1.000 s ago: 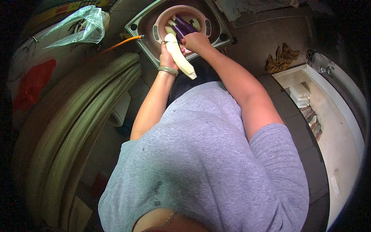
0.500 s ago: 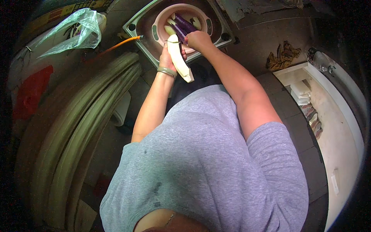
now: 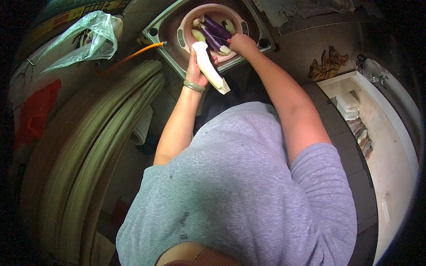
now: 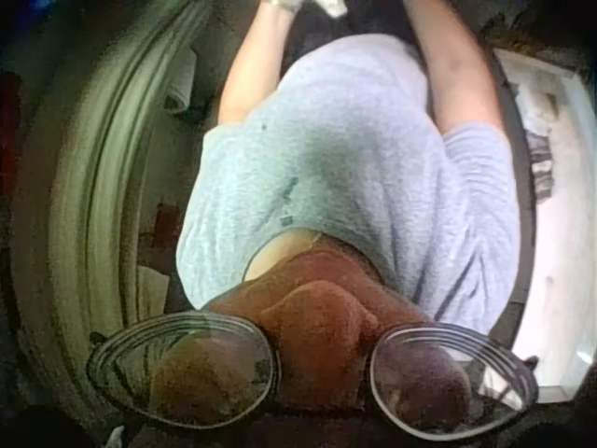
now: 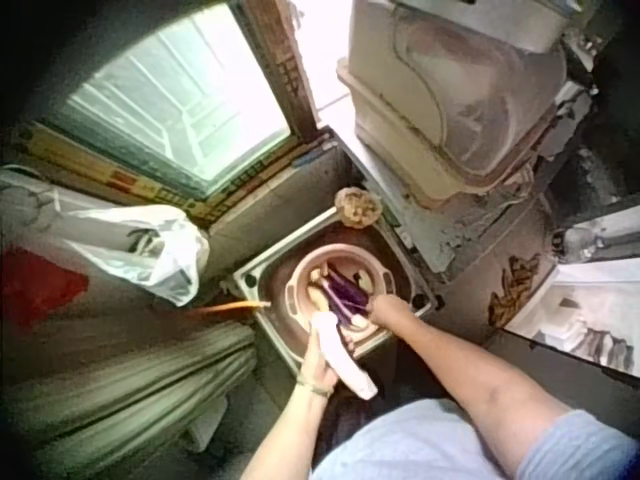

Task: Cleaning and peeling eggplant and other vegetables in a sink.

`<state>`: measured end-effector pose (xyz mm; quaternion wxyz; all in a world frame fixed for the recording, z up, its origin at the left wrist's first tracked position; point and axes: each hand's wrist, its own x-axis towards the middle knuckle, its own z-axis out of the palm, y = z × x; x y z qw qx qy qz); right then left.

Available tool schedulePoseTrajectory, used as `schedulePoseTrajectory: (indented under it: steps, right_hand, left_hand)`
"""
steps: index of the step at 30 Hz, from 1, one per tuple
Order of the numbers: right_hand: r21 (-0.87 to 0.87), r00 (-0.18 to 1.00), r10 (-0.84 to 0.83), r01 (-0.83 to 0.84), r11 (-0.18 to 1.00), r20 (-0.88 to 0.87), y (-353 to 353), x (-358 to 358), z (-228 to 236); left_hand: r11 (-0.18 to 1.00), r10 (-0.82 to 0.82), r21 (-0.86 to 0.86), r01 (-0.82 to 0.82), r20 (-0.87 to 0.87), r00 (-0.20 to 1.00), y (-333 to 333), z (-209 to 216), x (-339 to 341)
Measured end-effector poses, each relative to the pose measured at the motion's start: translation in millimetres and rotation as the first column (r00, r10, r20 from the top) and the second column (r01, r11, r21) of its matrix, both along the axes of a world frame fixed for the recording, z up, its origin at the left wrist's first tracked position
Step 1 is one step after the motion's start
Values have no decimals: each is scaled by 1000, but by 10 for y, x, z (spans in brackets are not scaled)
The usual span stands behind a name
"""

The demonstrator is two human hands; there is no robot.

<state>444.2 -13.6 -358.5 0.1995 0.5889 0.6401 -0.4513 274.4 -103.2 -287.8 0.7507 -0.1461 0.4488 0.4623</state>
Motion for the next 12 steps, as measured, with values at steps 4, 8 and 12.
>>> schedulePoseTrajectory:
  steps: [4, 8, 12]
  right_hand:
    - [121, 967, 0, 32, 992, -256, -165, -21, 491]
    - [174, 969, 28, 15, 985, -245, -287, -201, 962]
    - [164, 976, 56, -22, 986, -210, -259, -290, 1071]
  left_hand:
    - [999, 28, 47, -22, -117, 993, 36, 8, 15]
    - [998, 44, 60, -26, -324, 945, 3, -116, 112]
    - [997, 36, 77, -2, -434, 900, 25, -108, 181]
